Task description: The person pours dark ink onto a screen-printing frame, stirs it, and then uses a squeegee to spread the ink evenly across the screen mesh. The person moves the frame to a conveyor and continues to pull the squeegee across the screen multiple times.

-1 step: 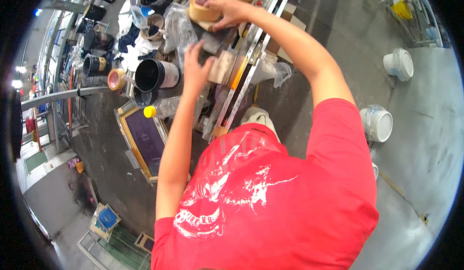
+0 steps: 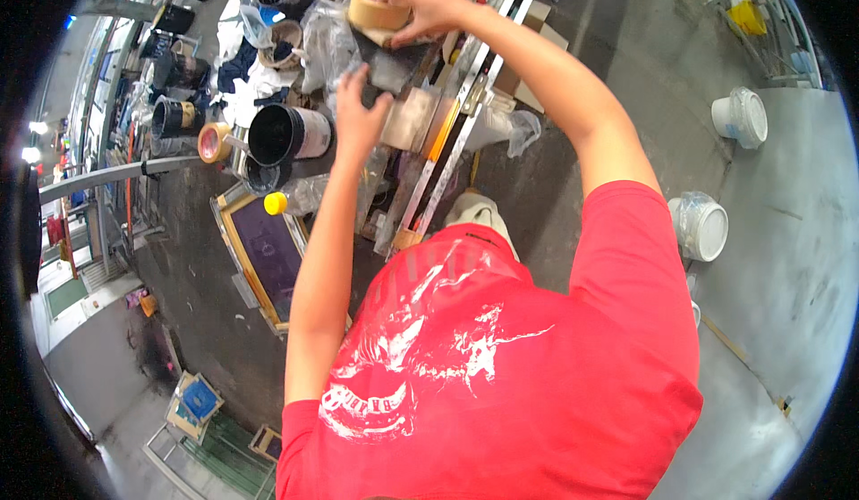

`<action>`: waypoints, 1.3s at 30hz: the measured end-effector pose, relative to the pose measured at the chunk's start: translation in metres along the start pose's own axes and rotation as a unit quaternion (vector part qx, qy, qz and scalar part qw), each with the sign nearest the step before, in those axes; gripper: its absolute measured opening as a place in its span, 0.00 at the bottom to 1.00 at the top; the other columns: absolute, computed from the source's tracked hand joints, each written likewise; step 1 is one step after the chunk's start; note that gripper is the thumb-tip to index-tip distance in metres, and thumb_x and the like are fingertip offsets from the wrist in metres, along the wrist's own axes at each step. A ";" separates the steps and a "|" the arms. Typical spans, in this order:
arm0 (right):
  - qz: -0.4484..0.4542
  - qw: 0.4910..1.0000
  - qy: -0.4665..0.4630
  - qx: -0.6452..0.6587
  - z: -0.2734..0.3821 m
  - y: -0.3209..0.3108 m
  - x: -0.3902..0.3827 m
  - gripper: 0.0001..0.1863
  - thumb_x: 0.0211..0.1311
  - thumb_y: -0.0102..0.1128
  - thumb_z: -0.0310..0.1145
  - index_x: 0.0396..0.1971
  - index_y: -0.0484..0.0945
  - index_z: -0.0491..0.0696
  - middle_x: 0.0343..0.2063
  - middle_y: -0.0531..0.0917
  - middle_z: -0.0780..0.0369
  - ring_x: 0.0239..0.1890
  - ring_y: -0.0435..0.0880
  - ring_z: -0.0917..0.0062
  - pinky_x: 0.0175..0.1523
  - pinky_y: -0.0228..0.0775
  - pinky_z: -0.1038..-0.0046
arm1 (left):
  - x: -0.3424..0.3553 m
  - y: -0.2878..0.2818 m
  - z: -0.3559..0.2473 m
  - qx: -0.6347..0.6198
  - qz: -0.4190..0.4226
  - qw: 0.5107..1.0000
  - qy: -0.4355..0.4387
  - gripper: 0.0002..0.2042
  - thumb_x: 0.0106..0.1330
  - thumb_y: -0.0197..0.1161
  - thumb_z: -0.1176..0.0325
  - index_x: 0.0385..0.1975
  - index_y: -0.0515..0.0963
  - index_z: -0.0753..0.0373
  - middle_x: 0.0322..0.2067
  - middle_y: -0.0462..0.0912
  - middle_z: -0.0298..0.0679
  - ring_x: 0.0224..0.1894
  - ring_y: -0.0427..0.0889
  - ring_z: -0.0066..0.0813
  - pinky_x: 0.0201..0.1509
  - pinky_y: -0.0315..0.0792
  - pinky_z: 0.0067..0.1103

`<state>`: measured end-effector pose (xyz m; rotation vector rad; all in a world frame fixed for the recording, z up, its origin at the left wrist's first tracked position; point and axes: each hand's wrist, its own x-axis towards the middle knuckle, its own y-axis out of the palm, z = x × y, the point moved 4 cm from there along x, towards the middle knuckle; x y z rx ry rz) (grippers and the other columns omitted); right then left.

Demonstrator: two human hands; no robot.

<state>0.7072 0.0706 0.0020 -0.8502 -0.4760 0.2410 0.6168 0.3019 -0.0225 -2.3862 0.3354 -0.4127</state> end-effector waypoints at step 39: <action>0.030 0.842 0.251 0.477 -0.039 0.011 -0.035 0.27 0.65 0.65 0.40 0.61 0.69 0.50 0.49 0.79 0.66 0.49 0.79 0.82 0.52 0.75 0.75 | 0.092 0.043 0.000 -0.445 -0.037 0.827 -0.342 0.17 0.63 0.60 0.71 0.51 0.72 0.64 0.44 0.81 0.42 0.38 0.85 0.36 0.37 0.82 0.33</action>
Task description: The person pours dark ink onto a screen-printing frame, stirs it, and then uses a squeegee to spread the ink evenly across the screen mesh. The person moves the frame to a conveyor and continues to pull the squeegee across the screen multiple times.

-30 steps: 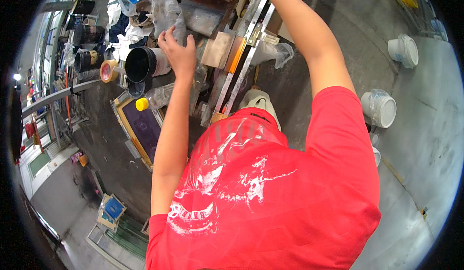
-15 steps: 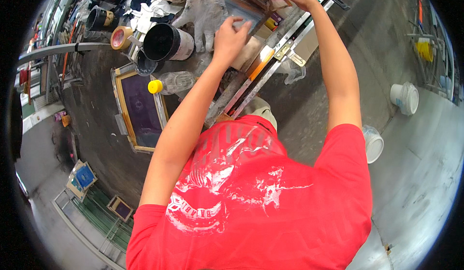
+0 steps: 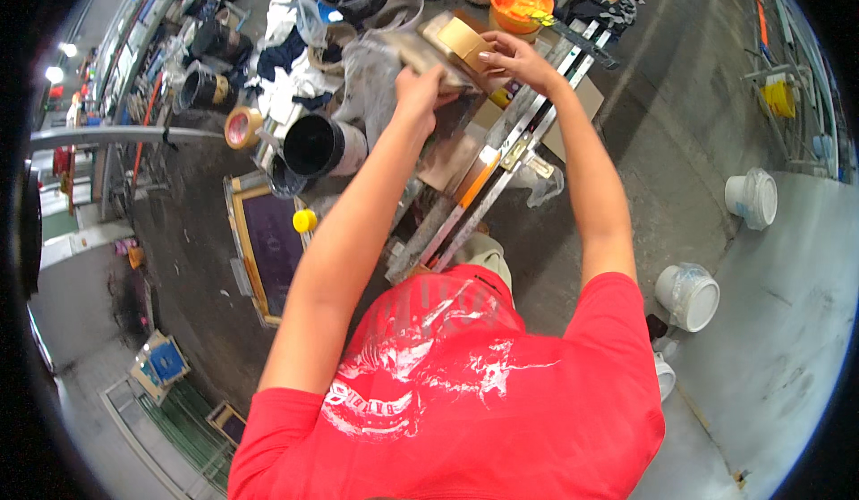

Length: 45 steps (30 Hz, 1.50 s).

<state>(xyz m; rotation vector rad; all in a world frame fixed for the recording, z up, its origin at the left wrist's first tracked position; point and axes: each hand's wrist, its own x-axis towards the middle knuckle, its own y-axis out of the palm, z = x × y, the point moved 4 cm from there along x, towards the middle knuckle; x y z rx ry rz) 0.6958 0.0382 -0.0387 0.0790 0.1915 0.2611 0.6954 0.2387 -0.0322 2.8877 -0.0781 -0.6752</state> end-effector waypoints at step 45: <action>-0.040 0.929 -0.108 0.351 0.115 0.204 -0.167 0.11 0.64 0.65 0.30 0.44 0.83 0.42 0.37 0.87 0.61 0.38 0.86 0.81 0.47 0.80 0.76 | -0.230 -0.094 -0.082 -0.166 0.072 0.962 0.207 0.20 0.73 0.59 0.58 0.54 0.71 0.69 0.49 0.79 0.40 0.49 0.79 0.25 0.53 0.74 0.22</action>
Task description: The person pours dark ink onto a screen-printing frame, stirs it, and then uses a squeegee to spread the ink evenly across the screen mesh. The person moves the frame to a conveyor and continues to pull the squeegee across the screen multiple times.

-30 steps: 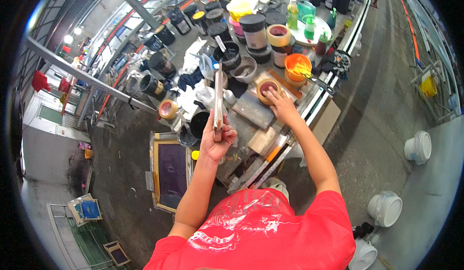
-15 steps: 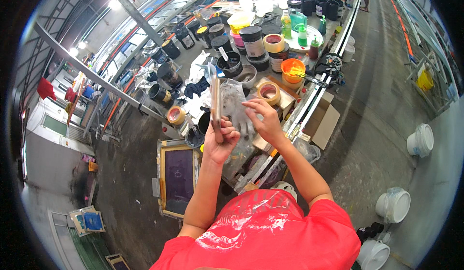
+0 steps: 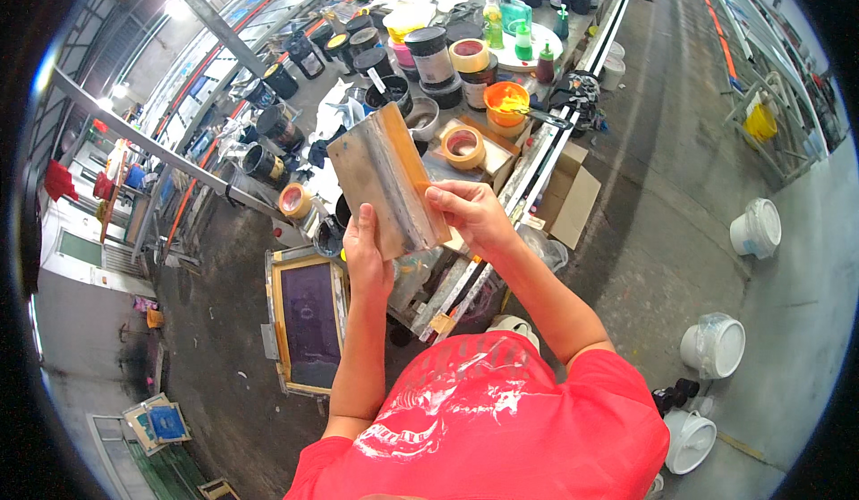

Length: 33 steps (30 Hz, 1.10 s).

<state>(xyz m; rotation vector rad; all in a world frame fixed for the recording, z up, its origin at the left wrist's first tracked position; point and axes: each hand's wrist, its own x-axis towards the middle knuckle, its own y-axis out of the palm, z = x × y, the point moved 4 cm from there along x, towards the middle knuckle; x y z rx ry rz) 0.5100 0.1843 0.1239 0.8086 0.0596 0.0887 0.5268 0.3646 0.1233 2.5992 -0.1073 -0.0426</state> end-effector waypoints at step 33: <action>0.014 0.979 -0.089 -0.183 0.011 0.029 -0.030 0.19 0.71 0.57 0.39 0.49 0.81 0.39 0.31 0.83 0.64 0.35 0.81 0.83 0.44 0.73 0.78 | -0.006 0.018 0.037 -0.349 0.118 0.895 -0.253 0.20 0.76 0.47 0.48 0.42 0.74 0.60 0.26 0.77 0.33 0.21 0.72 0.20 0.25 0.64 0.20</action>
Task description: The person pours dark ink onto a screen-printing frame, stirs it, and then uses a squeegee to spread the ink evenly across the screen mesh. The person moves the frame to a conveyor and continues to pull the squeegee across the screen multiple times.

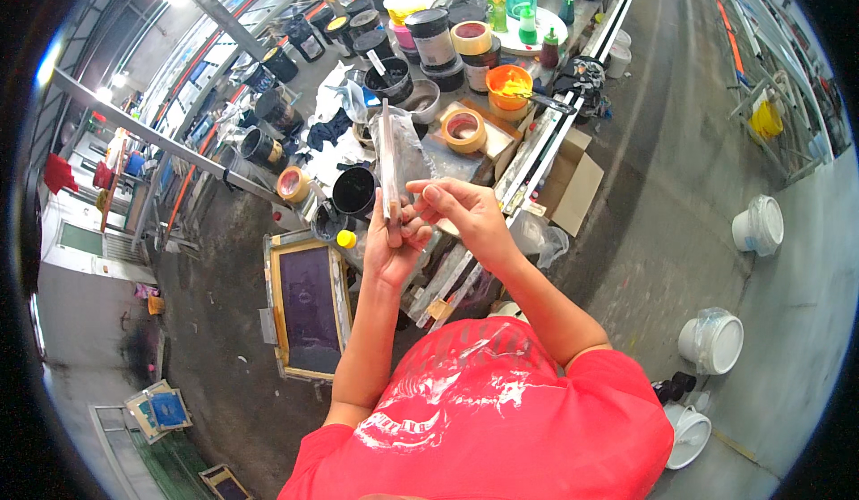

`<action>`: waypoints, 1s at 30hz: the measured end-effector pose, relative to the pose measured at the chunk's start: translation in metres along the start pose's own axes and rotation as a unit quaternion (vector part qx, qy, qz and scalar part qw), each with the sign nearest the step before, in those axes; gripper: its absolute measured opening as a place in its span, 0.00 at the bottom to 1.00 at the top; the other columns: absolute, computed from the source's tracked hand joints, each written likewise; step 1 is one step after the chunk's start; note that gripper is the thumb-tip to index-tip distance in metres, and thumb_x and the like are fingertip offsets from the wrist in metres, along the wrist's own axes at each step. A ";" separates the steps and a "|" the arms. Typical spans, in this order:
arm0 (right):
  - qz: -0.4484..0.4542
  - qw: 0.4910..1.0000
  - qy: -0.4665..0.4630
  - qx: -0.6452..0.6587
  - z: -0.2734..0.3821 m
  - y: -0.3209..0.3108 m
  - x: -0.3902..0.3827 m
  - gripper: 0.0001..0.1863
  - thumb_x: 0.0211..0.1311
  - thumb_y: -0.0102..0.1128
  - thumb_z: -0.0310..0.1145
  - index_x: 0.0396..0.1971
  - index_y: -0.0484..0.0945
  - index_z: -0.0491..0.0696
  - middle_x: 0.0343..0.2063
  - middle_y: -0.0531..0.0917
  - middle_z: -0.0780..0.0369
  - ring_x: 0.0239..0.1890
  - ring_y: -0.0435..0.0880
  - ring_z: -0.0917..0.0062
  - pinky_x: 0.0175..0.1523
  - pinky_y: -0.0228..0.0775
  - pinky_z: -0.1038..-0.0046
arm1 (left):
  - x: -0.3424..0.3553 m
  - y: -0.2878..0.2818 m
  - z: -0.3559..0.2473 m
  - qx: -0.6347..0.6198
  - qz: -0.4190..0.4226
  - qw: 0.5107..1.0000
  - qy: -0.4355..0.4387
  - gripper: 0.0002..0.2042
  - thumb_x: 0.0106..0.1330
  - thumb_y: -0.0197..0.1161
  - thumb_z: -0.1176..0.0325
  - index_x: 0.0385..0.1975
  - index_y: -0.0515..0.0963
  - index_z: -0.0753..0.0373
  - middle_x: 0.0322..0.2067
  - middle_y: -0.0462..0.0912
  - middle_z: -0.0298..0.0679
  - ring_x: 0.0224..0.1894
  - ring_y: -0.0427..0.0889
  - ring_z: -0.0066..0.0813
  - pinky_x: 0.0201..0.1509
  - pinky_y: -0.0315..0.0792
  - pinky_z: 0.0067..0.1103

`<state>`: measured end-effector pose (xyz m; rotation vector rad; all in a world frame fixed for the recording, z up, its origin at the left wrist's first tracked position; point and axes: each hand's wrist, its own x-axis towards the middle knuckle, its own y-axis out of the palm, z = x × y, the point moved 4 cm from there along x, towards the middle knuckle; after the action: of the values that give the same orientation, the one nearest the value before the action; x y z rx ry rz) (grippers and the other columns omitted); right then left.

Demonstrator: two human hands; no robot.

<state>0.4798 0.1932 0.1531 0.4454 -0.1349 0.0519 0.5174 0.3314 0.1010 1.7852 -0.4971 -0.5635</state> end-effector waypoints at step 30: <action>-0.025 0.995 0.053 0.082 0.002 -0.023 0.014 0.22 0.73 0.54 0.41 0.53 0.78 0.37 0.45 0.84 0.63 0.43 0.81 0.84 0.52 0.72 0.79 | -0.019 0.026 -0.007 0.321 -0.149 0.887 0.298 0.25 0.73 0.57 0.52 0.58 0.66 0.66 0.51 0.78 0.40 0.47 0.80 0.27 0.52 0.76 0.28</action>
<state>0.4949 0.1723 0.1470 0.6094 -0.0141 0.0367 0.5058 0.3410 0.1303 2.5618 0.0473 -0.0081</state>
